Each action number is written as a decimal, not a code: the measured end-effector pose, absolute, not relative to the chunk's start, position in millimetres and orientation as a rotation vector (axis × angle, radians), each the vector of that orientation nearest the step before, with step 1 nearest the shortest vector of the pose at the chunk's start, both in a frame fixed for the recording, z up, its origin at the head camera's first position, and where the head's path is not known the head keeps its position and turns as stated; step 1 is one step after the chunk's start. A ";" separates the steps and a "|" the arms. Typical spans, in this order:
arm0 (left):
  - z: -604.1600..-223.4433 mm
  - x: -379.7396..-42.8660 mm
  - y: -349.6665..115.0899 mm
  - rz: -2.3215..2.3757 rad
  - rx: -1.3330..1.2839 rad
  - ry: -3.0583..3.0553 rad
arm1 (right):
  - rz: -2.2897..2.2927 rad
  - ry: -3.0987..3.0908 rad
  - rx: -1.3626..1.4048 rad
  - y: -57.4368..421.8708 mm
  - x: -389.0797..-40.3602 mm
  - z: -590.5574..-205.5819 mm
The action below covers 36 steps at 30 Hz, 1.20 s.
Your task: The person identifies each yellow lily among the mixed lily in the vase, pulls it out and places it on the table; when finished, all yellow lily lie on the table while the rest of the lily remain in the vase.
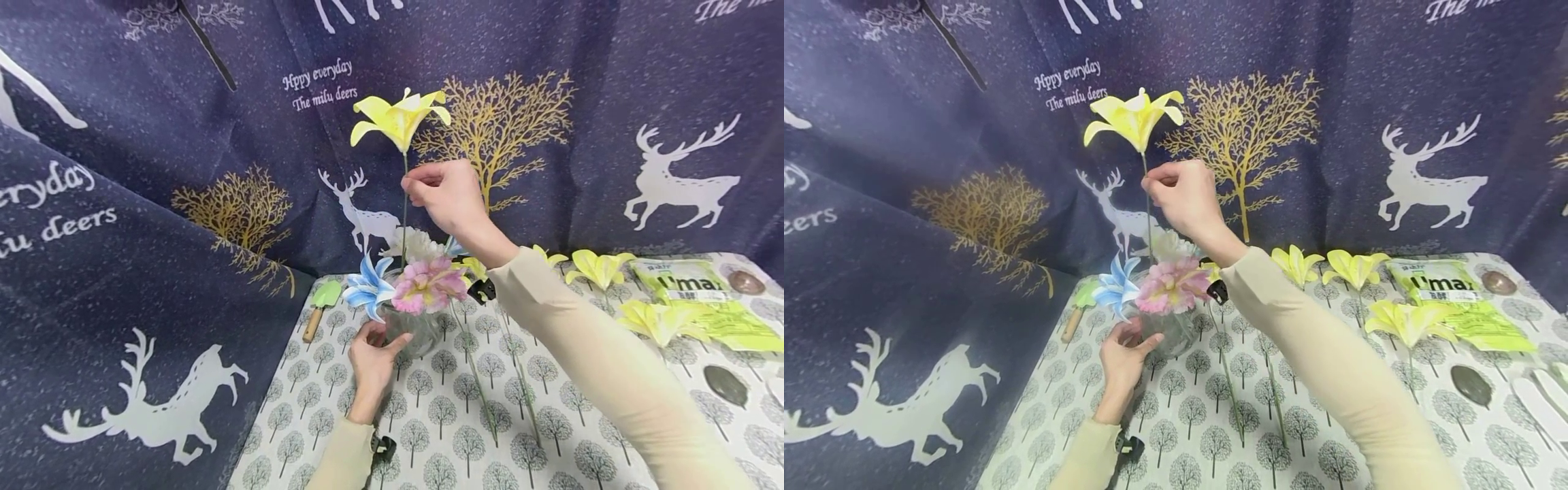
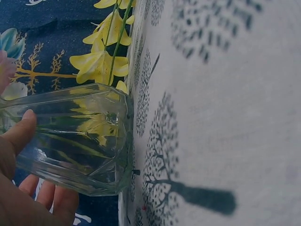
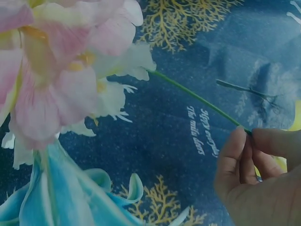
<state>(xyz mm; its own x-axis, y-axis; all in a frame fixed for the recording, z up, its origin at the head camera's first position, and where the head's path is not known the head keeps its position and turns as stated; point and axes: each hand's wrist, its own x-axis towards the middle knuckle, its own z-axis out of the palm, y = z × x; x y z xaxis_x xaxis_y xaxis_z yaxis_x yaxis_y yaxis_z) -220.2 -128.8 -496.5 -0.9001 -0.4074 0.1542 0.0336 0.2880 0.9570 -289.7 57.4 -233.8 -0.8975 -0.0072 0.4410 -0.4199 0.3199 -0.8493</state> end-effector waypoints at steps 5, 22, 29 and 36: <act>-496.7 -219.9 -127.7 -1.644 0.328 -2.193 | 1.733 -2.134 0.335 70.6 -282.9 -234.0; -496.1 -218.5 -126.2 -1.647 0.337 -2.207 | 2.005 -1.627 0.305 110.8 -259.4 -238.0; -495.8 -218.3 -126.2 -1.677 0.316 -2.191 | 2.123 -1.368 0.307 130.0 -244.2 -238.8; -497.3 -217.3 -129.2 -1.656 0.316 -2.199 | 2.187 -1.188 0.287 148.0 -225.9 -242.2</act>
